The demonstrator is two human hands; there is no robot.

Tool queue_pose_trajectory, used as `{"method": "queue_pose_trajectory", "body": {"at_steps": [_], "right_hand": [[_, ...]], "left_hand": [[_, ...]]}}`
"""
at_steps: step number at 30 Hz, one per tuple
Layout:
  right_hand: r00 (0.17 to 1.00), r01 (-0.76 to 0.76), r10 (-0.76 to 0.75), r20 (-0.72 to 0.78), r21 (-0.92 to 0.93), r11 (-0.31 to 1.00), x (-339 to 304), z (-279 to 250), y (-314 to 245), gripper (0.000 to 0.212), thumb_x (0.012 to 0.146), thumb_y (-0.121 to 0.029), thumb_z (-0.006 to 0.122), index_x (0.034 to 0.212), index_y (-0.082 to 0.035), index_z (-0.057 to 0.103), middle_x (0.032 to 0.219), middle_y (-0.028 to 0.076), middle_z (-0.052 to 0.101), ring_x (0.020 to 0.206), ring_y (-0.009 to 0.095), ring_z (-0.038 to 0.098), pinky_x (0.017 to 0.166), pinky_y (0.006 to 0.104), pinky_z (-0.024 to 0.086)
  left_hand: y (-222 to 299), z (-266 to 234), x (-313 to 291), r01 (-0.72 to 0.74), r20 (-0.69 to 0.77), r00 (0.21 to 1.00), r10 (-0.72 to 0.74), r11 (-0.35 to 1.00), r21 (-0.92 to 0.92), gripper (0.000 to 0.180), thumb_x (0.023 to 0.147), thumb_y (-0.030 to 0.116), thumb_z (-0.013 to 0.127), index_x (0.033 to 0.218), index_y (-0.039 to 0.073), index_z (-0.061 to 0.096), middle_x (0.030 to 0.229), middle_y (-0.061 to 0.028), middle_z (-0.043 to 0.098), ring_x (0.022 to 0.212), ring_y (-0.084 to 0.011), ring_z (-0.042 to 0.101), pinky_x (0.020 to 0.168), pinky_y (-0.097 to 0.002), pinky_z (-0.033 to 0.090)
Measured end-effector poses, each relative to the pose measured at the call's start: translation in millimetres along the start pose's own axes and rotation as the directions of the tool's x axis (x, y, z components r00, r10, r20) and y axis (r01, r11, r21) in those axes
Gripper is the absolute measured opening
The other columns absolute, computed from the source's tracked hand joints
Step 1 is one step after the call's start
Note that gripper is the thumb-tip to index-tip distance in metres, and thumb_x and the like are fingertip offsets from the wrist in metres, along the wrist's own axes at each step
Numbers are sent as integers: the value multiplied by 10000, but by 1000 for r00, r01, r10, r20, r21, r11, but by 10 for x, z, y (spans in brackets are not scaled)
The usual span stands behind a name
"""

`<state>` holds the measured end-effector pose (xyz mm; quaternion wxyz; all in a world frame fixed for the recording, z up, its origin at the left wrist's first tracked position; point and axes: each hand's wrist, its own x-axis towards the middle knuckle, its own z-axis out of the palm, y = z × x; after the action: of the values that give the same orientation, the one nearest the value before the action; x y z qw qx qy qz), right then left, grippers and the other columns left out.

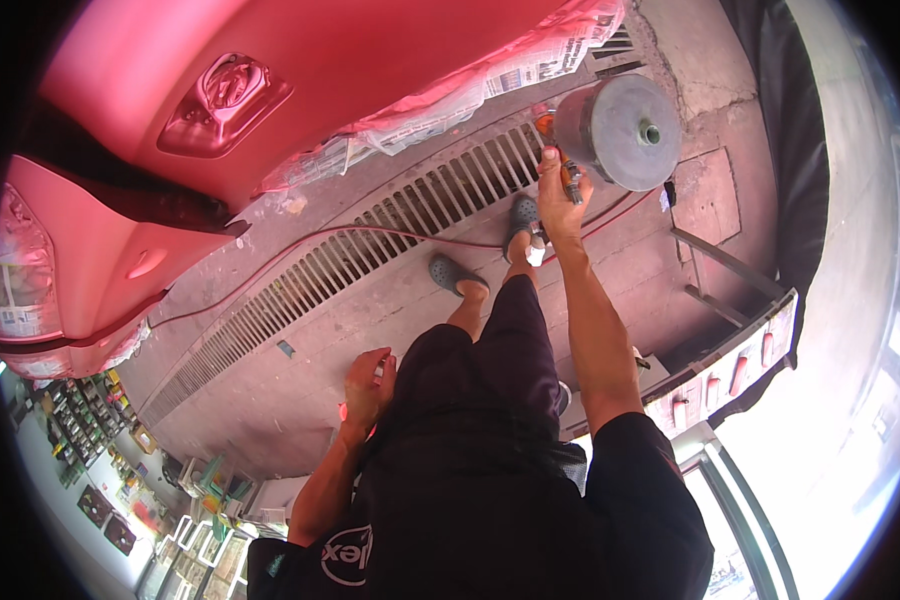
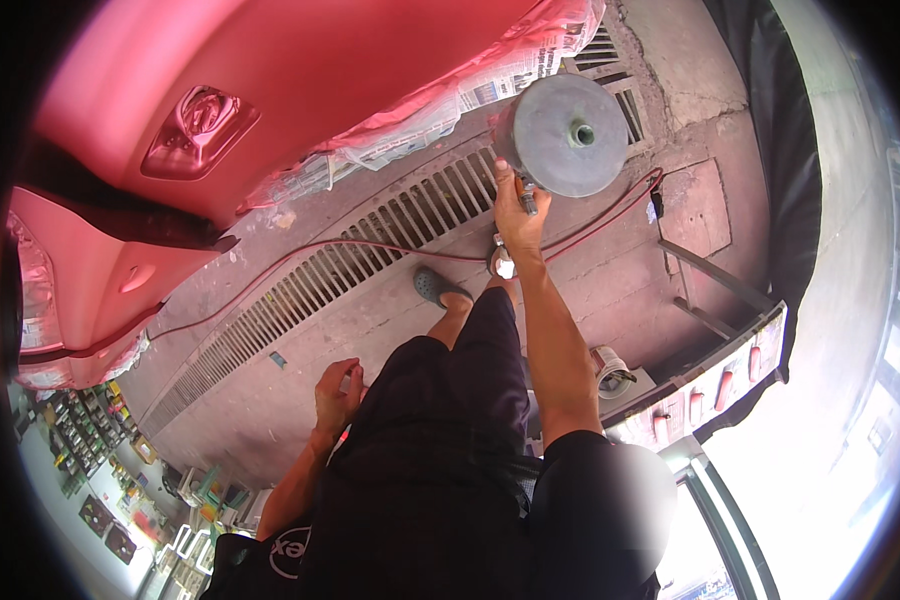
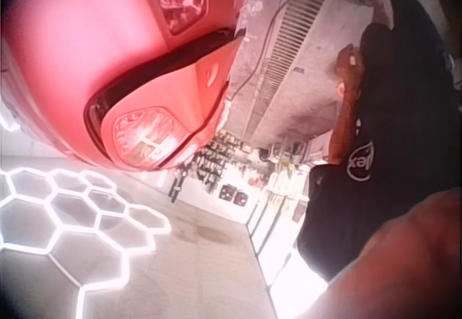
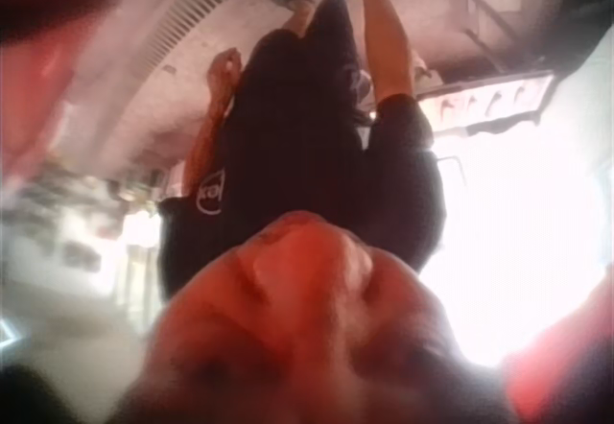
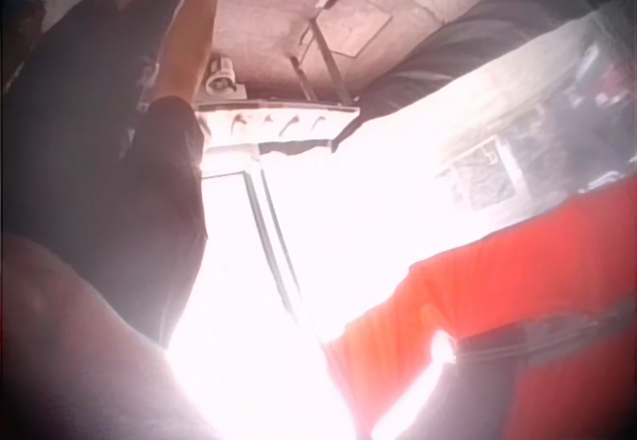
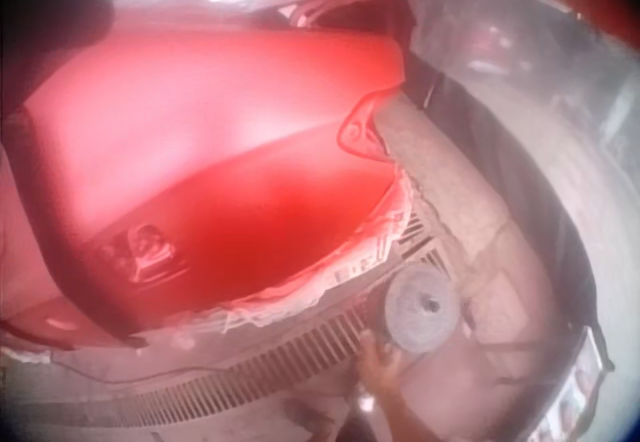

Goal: The person uses a spray gun to apply pink paint to several small car parts and the rear of a pink car. They handle each part individually, spray it, and place it on a newspaper-covered table before moving to the next item.

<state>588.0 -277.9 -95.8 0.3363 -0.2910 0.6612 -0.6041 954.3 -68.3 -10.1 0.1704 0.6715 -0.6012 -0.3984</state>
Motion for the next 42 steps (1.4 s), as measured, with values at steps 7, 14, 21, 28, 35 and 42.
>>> {"method": "queue_pose_trajectory", "body": {"at_steps": [7, 14, 21, 28, 35, 42], "right_hand": [[989, 121, -112, -96, 95, 988, -39, 150, 138, 330, 982, -329, 759, 919, -11, 702, 786, 2, 644, 658, 65, 517, 584, 276, 415], [920, 387, -305, 247, -451, 804, -454, 56, 1034, 208, 972, -224, 754, 1023, -24, 733, 933, 61, 715, 855, 155, 655, 804, 300, 528], [775, 618, -244, 583, -621, 482, -782, 187, 1000, 227, 973, -242, 757, 1004, -19, 724, 915, 57, 710, 831, 146, 648, 765, 300, 522], [719, 688, -240, 652, -619, 379, -847, 361, 942, 249, 973, -259, 759, 985, -14, 716, 896, 53, 705, 807, 136, 641, 726, 301, 515], [794, 592, -349, 497, -504, 629, -655, 273, 689, 273, 973, -277, 761, 966, -10, 707, 878, 50, 700, 784, 126, 634, 687, 302, 509], [975, 199, -199, 101, 9, 980, -271, 261, 262, 312, 977, -308, 764, 924, -8, 695, 798, 19, 669, 712, 91, 588, 607, 292, 467]], "left_hand": [[-176, 60, -89, -51, -41, 998, 52, 998, 28, 167, 922, 87, 739, 1071, 10, 731, 927, -141, 721, 781, -256, 698, 593, -330, 550], [-134, 60, -58, -34, -37, 999, 35, 999, 20, 160, 931, 95, 730, 1069, 14, 728, 933, -137, 723, 782, -256, 697, 593, -336, 546], [-141, 60, -101, 11, -42, 999, -11, 1000, 7, 157, 934, 100, 727, 1066, 16, 725, 934, -136, 723, 792, -259, 696, 610, -349, 544], [-155, 63, -116, -50, -72, 996, 53, 998, 31, 152, 929, 94, 733, 1058, 13, 718, 930, -141, 721, 793, -276, 696, 716, -384, 556], [-222, 104, -114, -60, -51, 997, 61, 998, 12, 162, 954, 78, 715, 1100, 7, 722, 980, -137, 722, 834, -224, 704, 653, -318, 583], [-252, 93, -180, -68, -55, 996, 69, 997, 24, 171, 967, 78, 709, 1118, -1, 725, 1007, -133, 723, 854, -198, 706, 596, -283, 599]]}}
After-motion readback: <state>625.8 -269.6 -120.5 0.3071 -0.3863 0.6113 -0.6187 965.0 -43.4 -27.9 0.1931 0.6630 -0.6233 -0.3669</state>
